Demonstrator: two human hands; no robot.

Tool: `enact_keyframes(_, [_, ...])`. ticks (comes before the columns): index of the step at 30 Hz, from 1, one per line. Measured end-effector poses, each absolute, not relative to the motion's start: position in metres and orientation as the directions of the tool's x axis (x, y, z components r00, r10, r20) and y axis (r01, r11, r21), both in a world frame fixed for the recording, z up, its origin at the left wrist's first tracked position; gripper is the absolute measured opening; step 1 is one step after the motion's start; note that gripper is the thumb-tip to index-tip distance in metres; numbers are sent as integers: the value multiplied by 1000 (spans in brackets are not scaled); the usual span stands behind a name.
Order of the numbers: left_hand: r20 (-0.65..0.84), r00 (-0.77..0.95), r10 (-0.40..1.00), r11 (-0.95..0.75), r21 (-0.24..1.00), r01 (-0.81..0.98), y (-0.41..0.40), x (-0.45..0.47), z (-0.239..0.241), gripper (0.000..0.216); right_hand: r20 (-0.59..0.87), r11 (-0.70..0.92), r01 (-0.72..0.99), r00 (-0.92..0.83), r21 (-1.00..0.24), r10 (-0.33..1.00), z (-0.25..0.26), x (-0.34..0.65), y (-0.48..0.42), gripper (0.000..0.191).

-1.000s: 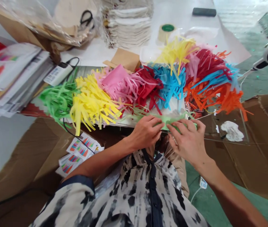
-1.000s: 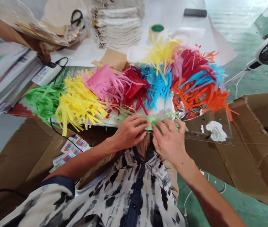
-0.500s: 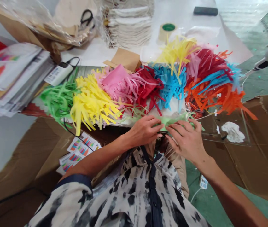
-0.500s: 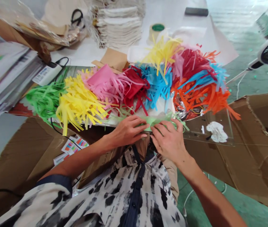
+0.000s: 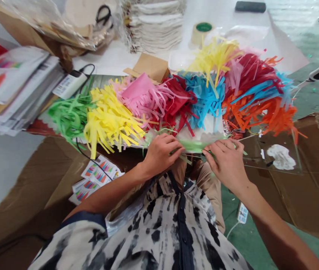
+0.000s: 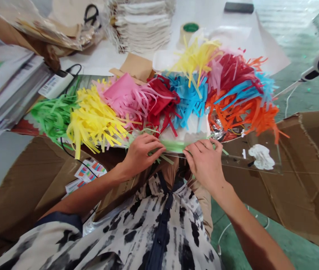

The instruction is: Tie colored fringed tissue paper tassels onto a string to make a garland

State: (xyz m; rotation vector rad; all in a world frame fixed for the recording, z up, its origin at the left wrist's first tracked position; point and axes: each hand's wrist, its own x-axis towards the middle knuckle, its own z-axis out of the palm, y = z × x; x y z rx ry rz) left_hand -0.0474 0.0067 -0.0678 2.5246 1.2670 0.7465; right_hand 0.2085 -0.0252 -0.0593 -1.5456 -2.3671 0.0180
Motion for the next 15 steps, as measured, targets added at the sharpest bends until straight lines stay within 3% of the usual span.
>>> enact_keyframes(9, [253, 460, 851, -513, 212, 832, 21, -40, -69, 28, 195, 316, 934, -282, -169, 939, -58, 203, -13, 24])
enact_keyframes(15, [279, 468, 839, -518, 146, 843, 26, -35, -69, 27, 144, 297, 946, -279, -125, 949, -57, 202, -8, 30])
